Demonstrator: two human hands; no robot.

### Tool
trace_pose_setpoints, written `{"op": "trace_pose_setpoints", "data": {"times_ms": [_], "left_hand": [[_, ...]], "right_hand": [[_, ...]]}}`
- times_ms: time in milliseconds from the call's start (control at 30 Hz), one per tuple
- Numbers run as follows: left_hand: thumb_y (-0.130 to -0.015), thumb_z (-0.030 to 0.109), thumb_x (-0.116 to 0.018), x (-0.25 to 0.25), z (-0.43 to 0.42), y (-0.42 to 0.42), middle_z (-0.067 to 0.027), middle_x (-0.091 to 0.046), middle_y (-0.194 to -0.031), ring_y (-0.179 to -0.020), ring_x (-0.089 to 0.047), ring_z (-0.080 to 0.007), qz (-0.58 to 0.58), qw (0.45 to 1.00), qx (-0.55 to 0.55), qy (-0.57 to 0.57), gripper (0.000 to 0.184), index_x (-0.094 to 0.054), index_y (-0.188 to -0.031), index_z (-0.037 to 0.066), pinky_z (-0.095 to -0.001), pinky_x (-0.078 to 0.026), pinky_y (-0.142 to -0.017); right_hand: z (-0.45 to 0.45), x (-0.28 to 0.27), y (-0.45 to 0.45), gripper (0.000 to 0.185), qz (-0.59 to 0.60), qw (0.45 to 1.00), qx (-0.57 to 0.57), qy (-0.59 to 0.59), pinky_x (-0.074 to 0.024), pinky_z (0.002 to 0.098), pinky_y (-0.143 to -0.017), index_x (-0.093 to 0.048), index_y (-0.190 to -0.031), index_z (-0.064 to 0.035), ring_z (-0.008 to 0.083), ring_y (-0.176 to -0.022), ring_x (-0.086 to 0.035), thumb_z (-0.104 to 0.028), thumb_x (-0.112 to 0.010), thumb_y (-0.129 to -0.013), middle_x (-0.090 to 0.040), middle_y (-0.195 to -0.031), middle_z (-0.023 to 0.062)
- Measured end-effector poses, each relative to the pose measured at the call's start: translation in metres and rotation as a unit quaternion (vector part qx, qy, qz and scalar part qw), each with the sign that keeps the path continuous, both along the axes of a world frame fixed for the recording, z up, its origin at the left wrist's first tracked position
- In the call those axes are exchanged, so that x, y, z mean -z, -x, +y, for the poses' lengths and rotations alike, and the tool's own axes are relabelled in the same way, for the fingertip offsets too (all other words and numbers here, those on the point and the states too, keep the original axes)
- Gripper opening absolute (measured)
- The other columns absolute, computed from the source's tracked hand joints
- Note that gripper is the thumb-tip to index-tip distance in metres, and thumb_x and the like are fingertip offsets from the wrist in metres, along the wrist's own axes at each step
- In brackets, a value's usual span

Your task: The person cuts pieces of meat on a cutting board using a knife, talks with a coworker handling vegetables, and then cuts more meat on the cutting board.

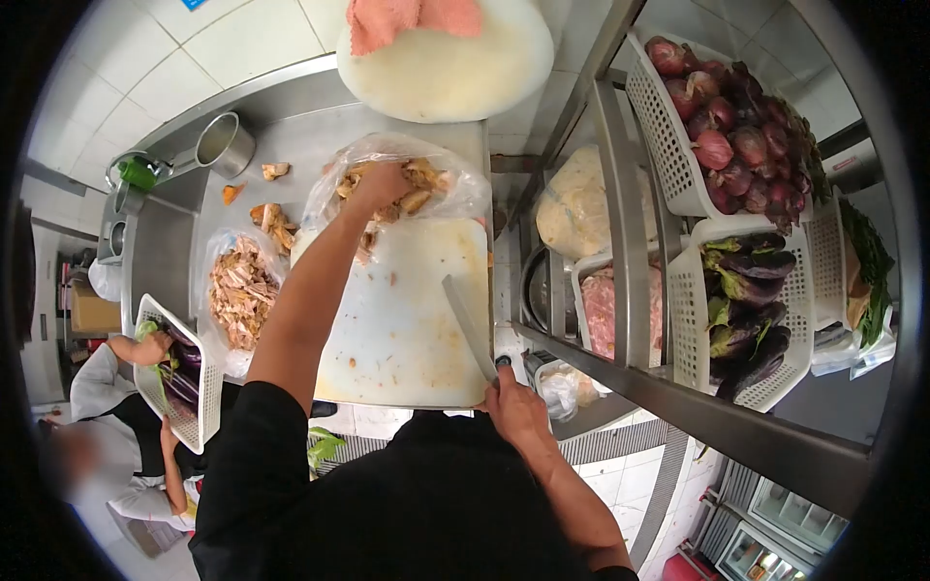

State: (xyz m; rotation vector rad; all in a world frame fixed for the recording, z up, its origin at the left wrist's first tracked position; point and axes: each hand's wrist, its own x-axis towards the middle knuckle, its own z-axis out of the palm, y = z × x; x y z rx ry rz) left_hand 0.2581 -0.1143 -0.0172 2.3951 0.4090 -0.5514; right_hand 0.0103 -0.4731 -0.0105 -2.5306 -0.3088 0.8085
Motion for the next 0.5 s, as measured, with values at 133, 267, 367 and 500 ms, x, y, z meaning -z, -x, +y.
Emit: {"op": "trace_pose_setpoints", "data": {"times_ms": [133, 267, 367, 500], "left_hand": [[-0.078, 0.023, -0.073, 0.025, 0.051, -0.012, -0.0207, -0.071, -0.107, -0.102, -0.067, -0.0304, -0.191, 0.978, 0.038, -0.069, 0.039, -0.07, -0.11, 0.002, -0.0406, -0.054, -0.084], [-0.076, 0.024, -0.075, 0.075, 0.103, -0.031, -0.0167, -0.072, -0.097, -0.087, -0.066, -0.0245, -0.255, 0.966, -0.004, 0.04, 0.042, -0.068, -0.108, -0.002, -0.0366, -0.054, -0.076], [-0.075, 0.016, -0.075, -0.015, 0.074, 0.008, -0.0119, -0.072, -0.089, -0.077, -0.063, -0.0195, -0.105, 0.992, 0.052, 0.042, 0.036, -0.068, -0.106, -0.002, -0.0347, -0.053, -0.072], [-0.075, 0.008, -0.073, -0.029, 0.055, 0.073, -0.0074, -0.071, -0.084, -0.071, -0.063, -0.0133, -0.062, 0.975, 0.01, 0.215, 0.033, -0.07, -0.107, 0.003, -0.0295, -0.053, -0.065]], "right_hand": [[0.001, -0.005, -0.002, 0.035, 0.017, 1.0, 0.008, -0.008, -0.0507, 0.0562, -0.079, -0.046, -0.119, -0.0028, 0.0462, -0.087, -0.067, -0.029, -0.054, -0.096, -0.07, -0.089, 0.0256], [0.001, -0.005, -0.003, 0.038, 0.014, 1.0, -0.001, 0.0, -0.0513, 0.0552, -0.08, -0.047, -0.121, -0.0035, 0.0454, -0.09, -0.067, -0.03, -0.055, -0.096, -0.07, -0.093, 0.0258], [0.0, -0.003, -0.004, 0.04, 0.015, 1.0, -0.004, 0.007, -0.0513, 0.0552, -0.08, -0.047, -0.124, -0.0031, 0.0462, -0.091, -0.067, -0.029, -0.055, -0.095, -0.07, -0.095, 0.0259], [0.0, -0.002, -0.005, 0.042, 0.017, 1.0, 0.009, 0.009, -0.0508, 0.0557, -0.081, -0.047, -0.126, -0.0022, 0.0476, -0.09, -0.066, -0.03, -0.055, -0.095, -0.069, -0.096, 0.0265]]}}
